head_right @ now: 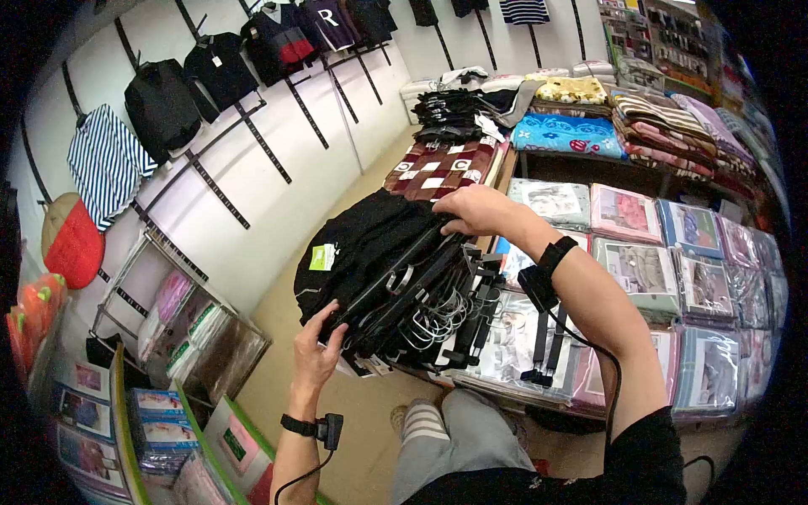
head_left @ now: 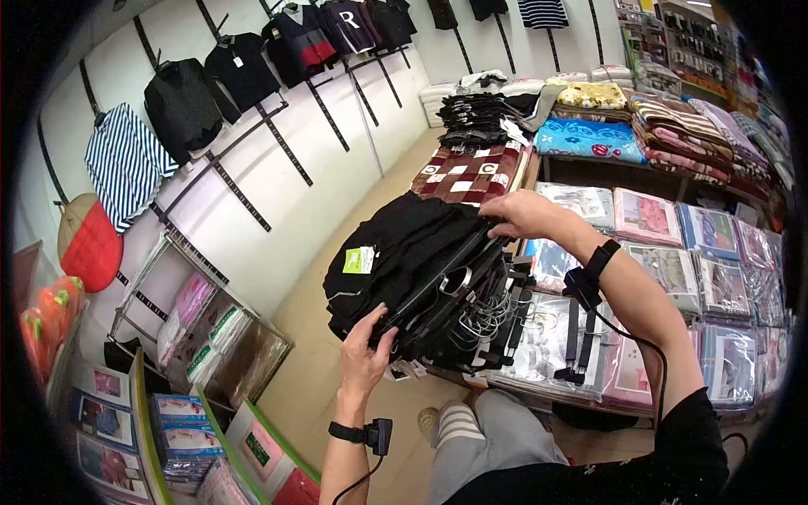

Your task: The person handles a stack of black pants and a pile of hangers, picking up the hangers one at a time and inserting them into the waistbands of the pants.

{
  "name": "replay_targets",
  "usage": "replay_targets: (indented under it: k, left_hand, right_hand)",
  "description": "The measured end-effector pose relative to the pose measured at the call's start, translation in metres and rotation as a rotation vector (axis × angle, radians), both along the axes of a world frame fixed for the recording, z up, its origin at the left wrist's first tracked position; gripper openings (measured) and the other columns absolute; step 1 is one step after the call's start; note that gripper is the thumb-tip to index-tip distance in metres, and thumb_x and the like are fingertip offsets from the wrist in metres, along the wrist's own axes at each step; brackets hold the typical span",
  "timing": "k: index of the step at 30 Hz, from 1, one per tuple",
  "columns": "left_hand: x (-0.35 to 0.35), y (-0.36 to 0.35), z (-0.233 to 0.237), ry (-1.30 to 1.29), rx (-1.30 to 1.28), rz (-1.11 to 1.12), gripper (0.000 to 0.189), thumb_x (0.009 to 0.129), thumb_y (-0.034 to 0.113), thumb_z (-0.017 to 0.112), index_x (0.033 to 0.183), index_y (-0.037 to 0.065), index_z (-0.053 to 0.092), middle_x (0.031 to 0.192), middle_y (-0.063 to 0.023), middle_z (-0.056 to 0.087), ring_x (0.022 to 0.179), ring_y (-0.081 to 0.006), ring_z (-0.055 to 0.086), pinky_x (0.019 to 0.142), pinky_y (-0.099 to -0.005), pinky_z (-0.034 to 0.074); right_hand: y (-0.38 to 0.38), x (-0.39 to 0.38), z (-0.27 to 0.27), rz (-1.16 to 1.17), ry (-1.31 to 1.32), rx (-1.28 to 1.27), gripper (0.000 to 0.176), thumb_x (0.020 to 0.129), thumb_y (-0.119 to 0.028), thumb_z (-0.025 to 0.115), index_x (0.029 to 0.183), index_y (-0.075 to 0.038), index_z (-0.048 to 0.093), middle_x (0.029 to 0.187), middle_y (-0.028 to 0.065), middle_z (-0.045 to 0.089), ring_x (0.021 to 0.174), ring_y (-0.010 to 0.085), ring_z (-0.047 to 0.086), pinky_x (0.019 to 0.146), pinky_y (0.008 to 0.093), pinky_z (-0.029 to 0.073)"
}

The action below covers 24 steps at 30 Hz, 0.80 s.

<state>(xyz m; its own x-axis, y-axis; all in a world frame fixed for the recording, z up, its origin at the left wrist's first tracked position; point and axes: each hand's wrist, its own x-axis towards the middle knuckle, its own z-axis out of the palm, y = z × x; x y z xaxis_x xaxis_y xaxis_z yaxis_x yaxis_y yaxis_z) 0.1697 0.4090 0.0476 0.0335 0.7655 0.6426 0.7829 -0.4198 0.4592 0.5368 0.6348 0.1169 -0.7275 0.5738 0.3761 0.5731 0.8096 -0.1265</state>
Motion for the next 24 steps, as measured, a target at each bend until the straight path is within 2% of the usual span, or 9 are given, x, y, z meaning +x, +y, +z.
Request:
replay_targets:
  k: [5,8,14,16,18,21,22,23,24]
  left_hand:
    - [0.001,-0.002,0.001,0.102,0.104,0.021,0.041,0.092,0.009,0.083,0.131,0.003,0.073,0.125,-0.0160,0.078,0.114,-0.0351,0.075,0.101,-0.0420,0.058]
    - [0.007,-0.008,0.003,0.081,0.156,0.023,0.040,0.091,0.007,0.082,0.129,0.003,0.074,0.124,-0.0158,0.078,0.114,-0.0352,0.075,0.100,-0.0417,0.059]
    - [0.038,-0.041,0.033,0.141,0.207,-0.045,0.046,0.086,0.005,0.087,0.129,0.000,0.072,0.123,-0.0192,0.078,0.110,-0.0363,0.077,0.096,-0.0420,0.061]
    - [0.061,-0.050,0.032,0.131,0.253,-0.187,0.051,0.082,0.004,0.090,0.129,-0.001,0.071,0.122,-0.0208,0.078,0.109,-0.0352,0.078,0.095,-0.0385,0.062]
    - [0.090,-0.056,0.026,0.149,0.241,-0.320,0.054,0.080,0.005,0.092,0.128,-0.002,0.071,0.121,-0.0209,0.078,0.110,-0.0351,0.078,0.095,-0.0390,0.063]
    - [0.135,-0.063,0.005,0.171,0.182,-0.464,0.055,0.077,0.007,0.094,0.126,-0.003,0.072,0.118,-0.0186,0.079,0.104,-0.0319,0.080,0.089,-0.0378,0.066]
    - [0.148,-0.060,-0.014,0.112,0.173,-0.487,0.053,0.078,0.007,0.093,0.127,-0.002,0.073,0.116,-0.0181,0.079,0.102,-0.0313,0.080,0.087,-0.0378,0.066]
    - [0.158,-0.060,-0.027,0.092,0.121,-0.493,0.053,0.080,0.007,0.092,0.128,-0.001,0.073,0.116,-0.0177,0.079,0.101,-0.0311,0.080,0.086,-0.0378,0.066]
    - [0.169,-0.059,-0.039,0.075,0.076,-0.502,0.052,0.081,0.007,0.091,0.129,-0.001,0.073,0.115,-0.0173,0.080,0.100,-0.0309,0.080,0.084,-0.0377,0.066]
  right_hand:
    - [-0.003,0.002,-0.008,0.039,0.006,0.107,0.042,0.094,-0.033,0.078,0.124,-0.005,0.071,0.118,0.0169,0.077,0.103,0.0402,0.073,0.088,0.0489,0.059]
    - [-0.013,0.009,-0.006,0.091,0.087,0.191,0.041,0.094,-0.029,0.078,0.126,-0.005,0.069,0.108,0.0167,0.077,0.100,0.0404,0.074,0.086,0.0506,0.059]
    - [-0.077,0.055,0.025,0.011,0.277,0.193,0.039,0.093,-0.021,0.078,0.129,-0.008,0.068,0.116,0.0153,0.075,0.105,0.0386,0.072,0.088,0.0469,0.058]
    - [-0.102,0.076,0.016,-0.010,0.529,-0.031,0.054,0.095,-0.008,0.077,0.146,-0.009,0.061,0.129,0.0147,0.075,0.118,0.0302,0.073,0.096,0.0403,0.059]
    - [-0.115,0.096,-0.026,-0.046,0.924,-0.236,0.063,0.098,-0.003,0.074,0.157,-0.008,0.054,0.149,0.0161,0.066,0.134,0.0251,0.066,0.104,0.0384,0.057]
    - [-0.145,0.126,-0.102,-0.387,1.211,-0.269,0.071,0.099,-0.009,0.075,0.163,-0.003,0.046,0.172,0.0190,0.037,0.146,0.0278,0.054,0.109,0.0396,0.055]
    - [-0.165,0.130,-0.121,-0.487,1.372,-0.405,0.077,0.098,-0.012,0.075,0.164,0.005,0.038,0.171,0.0226,0.039,0.141,0.0272,0.059,0.102,0.0396,0.058]
    - [-0.190,0.125,-0.137,-0.581,1.652,-0.666,0.077,0.098,-0.011,0.074,0.160,0.012,0.036,0.157,0.0248,0.052,0.129,0.0242,0.067,0.094,0.0361,0.061]
    - [-0.211,0.125,-0.170,-0.597,1.835,-0.850,0.066,0.097,-0.010,0.073,0.152,0.011,0.043,0.138,0.0198,0.062,0.114,0.0230,0.072,0.089,0.0339,0.061]
